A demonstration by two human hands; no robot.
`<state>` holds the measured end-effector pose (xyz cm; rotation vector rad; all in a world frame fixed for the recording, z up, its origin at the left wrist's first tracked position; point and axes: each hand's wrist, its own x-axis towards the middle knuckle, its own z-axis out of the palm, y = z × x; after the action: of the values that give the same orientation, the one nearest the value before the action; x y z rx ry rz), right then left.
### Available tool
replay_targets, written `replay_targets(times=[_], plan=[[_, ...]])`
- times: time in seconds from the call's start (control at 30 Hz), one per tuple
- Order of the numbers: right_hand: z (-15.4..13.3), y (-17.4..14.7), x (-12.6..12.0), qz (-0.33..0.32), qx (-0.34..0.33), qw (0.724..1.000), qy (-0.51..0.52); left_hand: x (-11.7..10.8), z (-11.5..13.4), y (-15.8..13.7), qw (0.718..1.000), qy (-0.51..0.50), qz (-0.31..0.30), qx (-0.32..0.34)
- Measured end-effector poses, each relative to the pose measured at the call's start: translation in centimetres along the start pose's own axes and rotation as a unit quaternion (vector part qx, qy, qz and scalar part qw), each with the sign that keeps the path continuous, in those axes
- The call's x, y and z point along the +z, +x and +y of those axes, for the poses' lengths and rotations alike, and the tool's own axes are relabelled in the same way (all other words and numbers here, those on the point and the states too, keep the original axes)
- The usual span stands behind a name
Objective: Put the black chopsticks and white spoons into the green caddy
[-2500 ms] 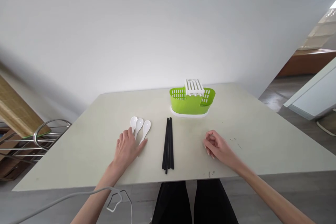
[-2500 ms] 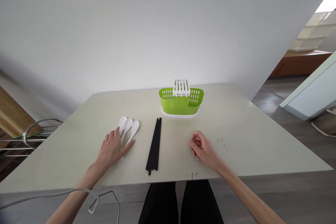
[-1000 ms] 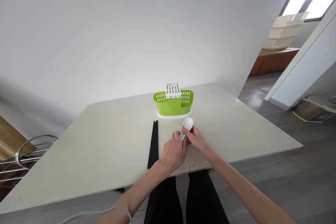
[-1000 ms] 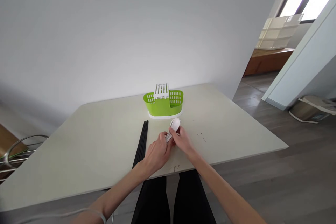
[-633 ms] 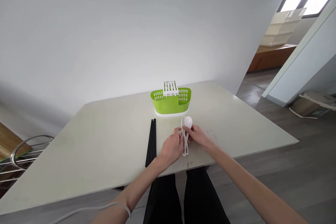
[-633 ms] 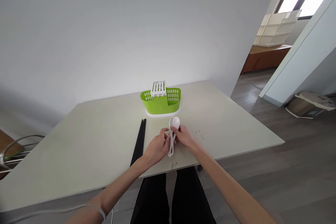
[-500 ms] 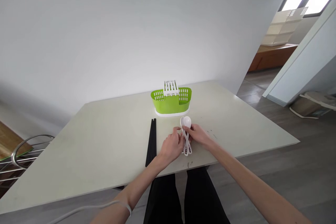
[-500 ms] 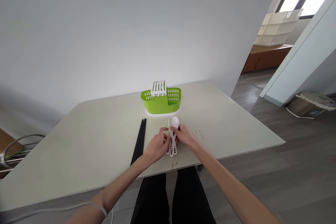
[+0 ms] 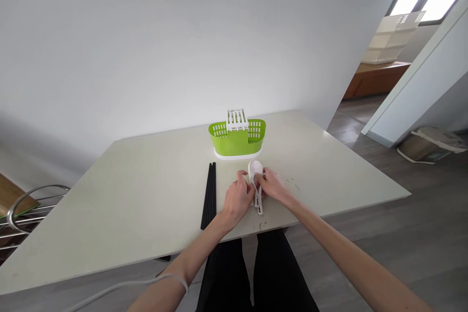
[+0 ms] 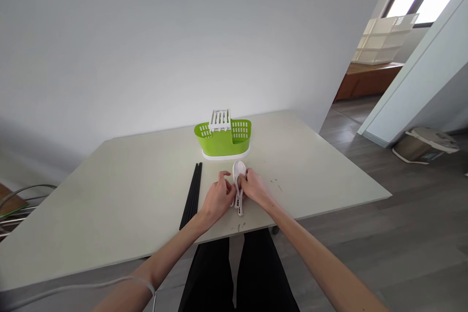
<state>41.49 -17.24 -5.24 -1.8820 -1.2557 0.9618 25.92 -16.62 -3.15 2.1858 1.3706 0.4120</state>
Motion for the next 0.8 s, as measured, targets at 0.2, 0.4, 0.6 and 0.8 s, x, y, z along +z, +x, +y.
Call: replay_targets(times=[0.2, 0.4, 0.6, 0.8], plan=[[0.5, -0.7, 0.3, 0.004, -0.014, 1.0, 0.015, -0.2, 0.7, 0.0, 0.997, 0.069, -0.01, -0.019], [1.4, -0.8, 0.7, 0.004, -0.025, 0.999, 0.036, 0.1, 0.7, -0.1, 0.997, 0.078, -0.009, -0.022], [1.9, -0.8, 0.4, 0.008, -0.027, 0.999, 0.021, -0.8, 0.8, -0.2, 0.993, 0.108, -0.02, -0.043], [1.8, -1.1, -0.6, 0.04, -0.023, 0.998, -0.035, -1.9, 1.0, -0.3, 0.988, 0.13, -0.059, -0.055]])
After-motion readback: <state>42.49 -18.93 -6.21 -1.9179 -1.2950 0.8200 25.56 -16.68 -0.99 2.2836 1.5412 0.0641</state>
